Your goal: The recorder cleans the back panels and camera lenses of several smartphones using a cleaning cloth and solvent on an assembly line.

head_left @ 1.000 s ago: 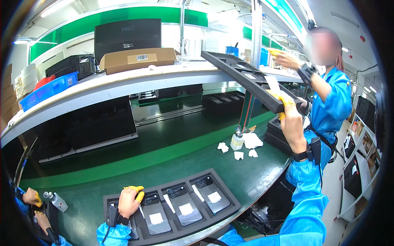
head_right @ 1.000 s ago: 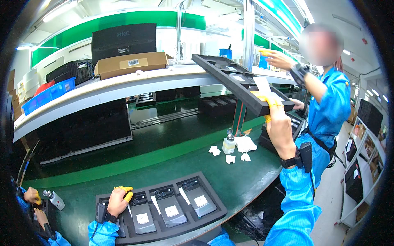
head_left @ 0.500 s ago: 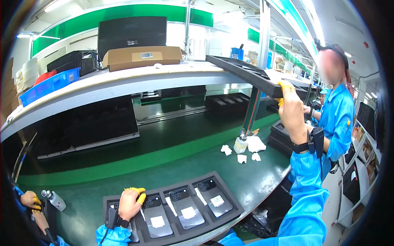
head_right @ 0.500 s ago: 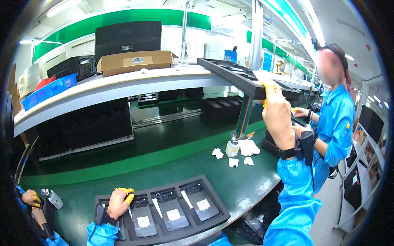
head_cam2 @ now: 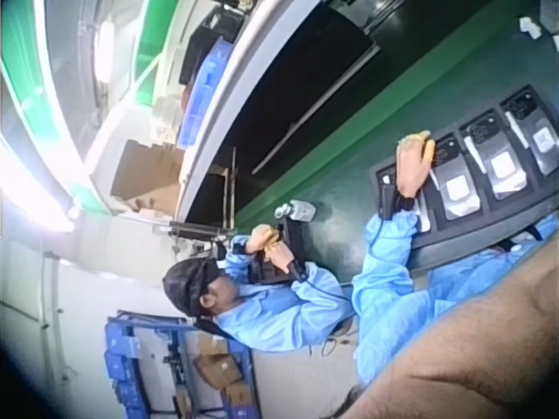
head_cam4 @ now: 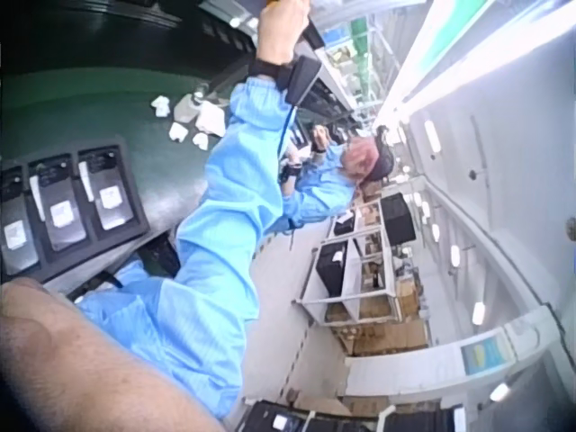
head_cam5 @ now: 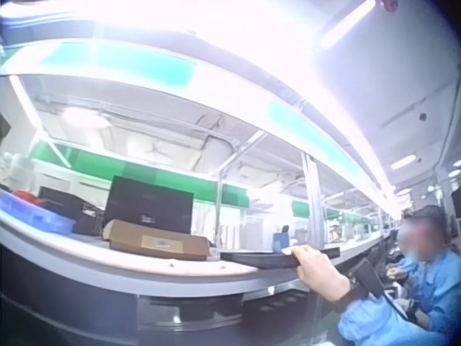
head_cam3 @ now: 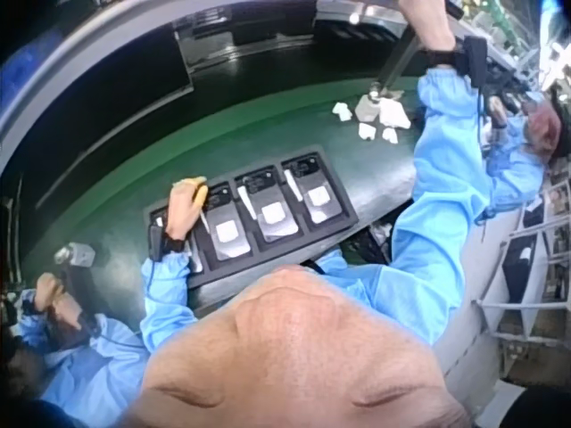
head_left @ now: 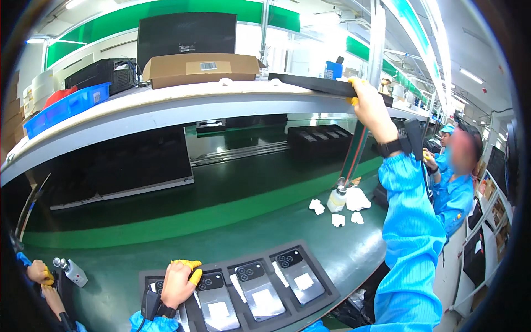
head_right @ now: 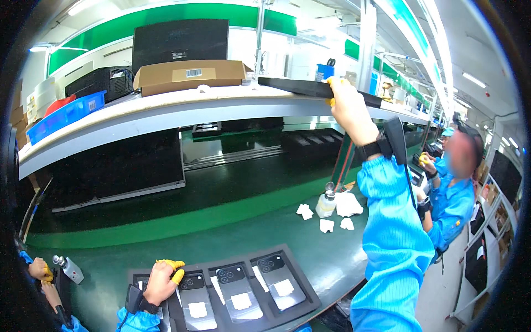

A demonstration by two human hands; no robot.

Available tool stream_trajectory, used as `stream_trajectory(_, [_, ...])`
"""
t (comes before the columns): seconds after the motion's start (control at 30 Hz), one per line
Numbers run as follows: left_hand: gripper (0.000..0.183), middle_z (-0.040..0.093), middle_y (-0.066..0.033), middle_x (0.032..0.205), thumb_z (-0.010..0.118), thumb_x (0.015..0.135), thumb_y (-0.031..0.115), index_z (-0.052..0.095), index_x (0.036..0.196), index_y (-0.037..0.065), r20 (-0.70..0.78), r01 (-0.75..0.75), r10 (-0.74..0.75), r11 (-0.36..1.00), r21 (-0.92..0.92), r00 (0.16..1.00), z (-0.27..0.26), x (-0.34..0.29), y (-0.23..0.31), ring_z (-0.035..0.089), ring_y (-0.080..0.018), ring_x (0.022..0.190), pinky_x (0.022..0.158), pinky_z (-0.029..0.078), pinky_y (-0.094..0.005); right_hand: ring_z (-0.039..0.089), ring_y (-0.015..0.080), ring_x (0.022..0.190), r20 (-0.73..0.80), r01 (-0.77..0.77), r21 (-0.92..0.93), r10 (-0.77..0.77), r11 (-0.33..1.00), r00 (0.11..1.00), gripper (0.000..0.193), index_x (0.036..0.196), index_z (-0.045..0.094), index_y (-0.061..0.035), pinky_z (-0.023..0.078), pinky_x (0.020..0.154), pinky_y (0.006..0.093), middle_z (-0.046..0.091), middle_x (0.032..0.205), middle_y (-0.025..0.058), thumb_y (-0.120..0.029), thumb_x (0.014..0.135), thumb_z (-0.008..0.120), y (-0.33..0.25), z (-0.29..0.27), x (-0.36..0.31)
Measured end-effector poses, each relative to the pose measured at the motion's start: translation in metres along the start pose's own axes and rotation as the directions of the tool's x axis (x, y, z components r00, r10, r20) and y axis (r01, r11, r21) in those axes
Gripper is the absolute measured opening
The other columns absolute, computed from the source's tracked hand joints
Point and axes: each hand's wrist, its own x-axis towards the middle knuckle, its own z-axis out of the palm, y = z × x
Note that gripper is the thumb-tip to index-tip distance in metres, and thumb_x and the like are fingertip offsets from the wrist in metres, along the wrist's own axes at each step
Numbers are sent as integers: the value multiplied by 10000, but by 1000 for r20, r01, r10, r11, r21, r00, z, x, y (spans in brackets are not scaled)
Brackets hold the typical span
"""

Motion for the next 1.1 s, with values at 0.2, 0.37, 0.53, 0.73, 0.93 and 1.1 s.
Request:
stream_trajectory(0.2, [235,701,-130,937,704,864,205,741,1037,50,44,30,-30,1000,3,999,-7,-4,5,630,-332,923,860,463,-440,630,387,1112,230,-220,246,164,944,959,582,1230,643,-20,478,964,427,656,1180,271,-468,863,704,-27,54,43])
stream_trajectory(0.37, [286,692,-112,1023,688,898,232,716,1132,70,104,30,-28,999,-17,994,-9,-4,3,613,-318,954,908,443,-421,657,383,939,147,25,-589,77,808,986,318,1166,689,-148,526,770,515,680,948,181,-348,951,566,-33,73,49])
stream_trajectory(0.53, [285,686,-104,1012,701,887,228,721,1130,79,135,71,-71,997,1,988,-15,-2,7,607,-308,940,883,444,-413,667,438,932,276,95,-417,27,904,961,350,1137,691,-125,537,819,501,685,1015,221,-400,974,548,-41,102,83])
stream_trajectory(0.73, [287,684,-106,995,717,874,208,721,1130,80,125,52,-49,998,-18,991,-11,2,6,607,-306,945,865,444,-415,613,419,1147,222,-173,-81,187,982,957,664,1150,666,25,466,991,427,654,1165,303,-585,909,563,29,142,82])
stream_trajectory(0.93, [295,684,-132,1010,707,882,213,713,1137,64,112,29,-27,999,-21,993,-6,-7,5,609,-334,980,892,447,-433,634,350,1088,-171,-402,294,461,867,871,527,1231,628,19,489,951,416,694,1104,216,-250,781,683,27,99,29])
stream_trajectory(1.1, [291,684,-184,969,701,849,190,716,1086,22,100,43,-42,999,-11,994,-8,-8,3,622,-368,957,873,458,-438,587,326,1077,-216,-194,499,338,844,916,316,938,655,-10,455,970,390,636,1091,155,69,666,516,-83,50,-70])
